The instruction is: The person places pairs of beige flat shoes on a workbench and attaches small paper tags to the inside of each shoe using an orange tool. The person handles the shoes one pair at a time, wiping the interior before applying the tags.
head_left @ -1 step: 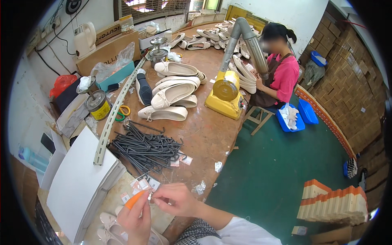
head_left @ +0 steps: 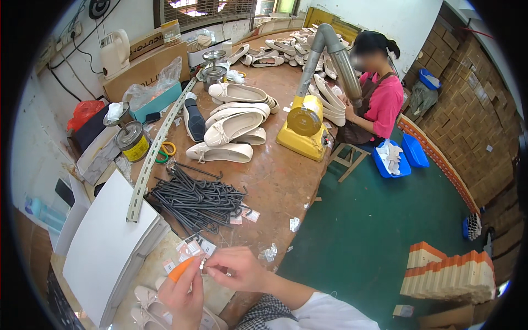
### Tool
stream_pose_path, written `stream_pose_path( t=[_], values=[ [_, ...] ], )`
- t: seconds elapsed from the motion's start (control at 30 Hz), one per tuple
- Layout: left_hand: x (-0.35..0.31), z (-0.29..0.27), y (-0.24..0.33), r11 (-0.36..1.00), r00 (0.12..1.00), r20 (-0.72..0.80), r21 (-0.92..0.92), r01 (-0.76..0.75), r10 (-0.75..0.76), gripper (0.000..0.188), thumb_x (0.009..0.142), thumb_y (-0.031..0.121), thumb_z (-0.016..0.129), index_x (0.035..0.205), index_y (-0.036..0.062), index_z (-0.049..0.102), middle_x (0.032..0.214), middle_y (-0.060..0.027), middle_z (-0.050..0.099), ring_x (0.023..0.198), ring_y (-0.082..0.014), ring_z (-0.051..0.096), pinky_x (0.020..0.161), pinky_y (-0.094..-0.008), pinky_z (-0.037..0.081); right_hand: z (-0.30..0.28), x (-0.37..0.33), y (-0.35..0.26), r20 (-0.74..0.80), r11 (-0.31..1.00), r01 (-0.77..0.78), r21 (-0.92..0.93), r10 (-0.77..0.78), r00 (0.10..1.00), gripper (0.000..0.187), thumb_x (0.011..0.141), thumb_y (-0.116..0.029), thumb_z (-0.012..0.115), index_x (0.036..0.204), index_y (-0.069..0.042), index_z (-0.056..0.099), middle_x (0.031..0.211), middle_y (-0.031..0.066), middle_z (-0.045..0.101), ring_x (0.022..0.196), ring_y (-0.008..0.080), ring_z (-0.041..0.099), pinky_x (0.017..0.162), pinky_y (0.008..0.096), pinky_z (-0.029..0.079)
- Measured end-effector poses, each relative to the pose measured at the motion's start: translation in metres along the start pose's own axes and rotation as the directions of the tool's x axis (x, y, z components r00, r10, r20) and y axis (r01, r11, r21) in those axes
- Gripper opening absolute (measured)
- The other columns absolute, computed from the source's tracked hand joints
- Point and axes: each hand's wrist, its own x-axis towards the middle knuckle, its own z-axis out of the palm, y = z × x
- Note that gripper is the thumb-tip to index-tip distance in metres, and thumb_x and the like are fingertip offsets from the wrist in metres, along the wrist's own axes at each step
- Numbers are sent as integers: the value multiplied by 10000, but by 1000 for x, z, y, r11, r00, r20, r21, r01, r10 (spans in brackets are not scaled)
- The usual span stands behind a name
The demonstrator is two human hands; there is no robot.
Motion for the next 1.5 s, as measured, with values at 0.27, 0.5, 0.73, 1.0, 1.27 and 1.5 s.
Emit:
stream_pose_path(
  t=[0.27,0.5,0.73,1.0,1.27,1.5],
  values=[
    [-3,-5,-10,998,998,30,28,-62,61,241,757,-100,657,968,8,706,866,-145,689,765,-239,671,720,-290,515,4,1,0,35,998,17,60,-19,999,32,796,-22,663,819,-11,644,680,67,596,551,173,586,502,286,446],
    [-8,-7,-11,997,997,20,-28,78,-77,242,759,-92,664,975,8,709,840,-144,694,731,-209,668,700,-272,503,3,5,-2,106,997,23,74,-30,994,35,791,-27,660,824,-20,651,675,67,591,555,173,584,507,290,448],
    [-7,-8,-8,1000,1000,-8,-23,14,-14,251,751,-94,667,977,8,711,840,-151,692,727,-218,668,687,-267,498,4,2,-1,93,999,-29,38,25,995,29,800,-40,661,820,-21,653,680,73,600,562,174,594,514,289,456],
    [-8,-11,-7,1000,1000,10,-12,13,-13,254,748,-102,667,971,10,712,837,-153,686,748,-227,676,693,-277,506,5,3,-4,95,999,-24,32,21,995,31,802,-31,661,829,-17,657,679,75,604,570,175,599,520,285,461],
    [-8,-13,-3,1000,1000,-26,14,4,-4,242,750,-105,667,961,4,710,839,-154,687,744,-225,676,689,-279,508,7,1,-2,91,999,-36,35,32,995,39,814,-41,657,836,-10,655,696,78,607,578,173,601,522,284,462],
    [-11,-13,-9,1000,1000,-6,-18,5,-5,234,749,-102,671,952,7,712,831,-146,687,726,-213,669,668,-267,500,6,1,-3,119,999,-22,50,16,993,44,814,-39,659,846,-9,659,701,77,610,581,170,604,526,279,465]
  ],
)
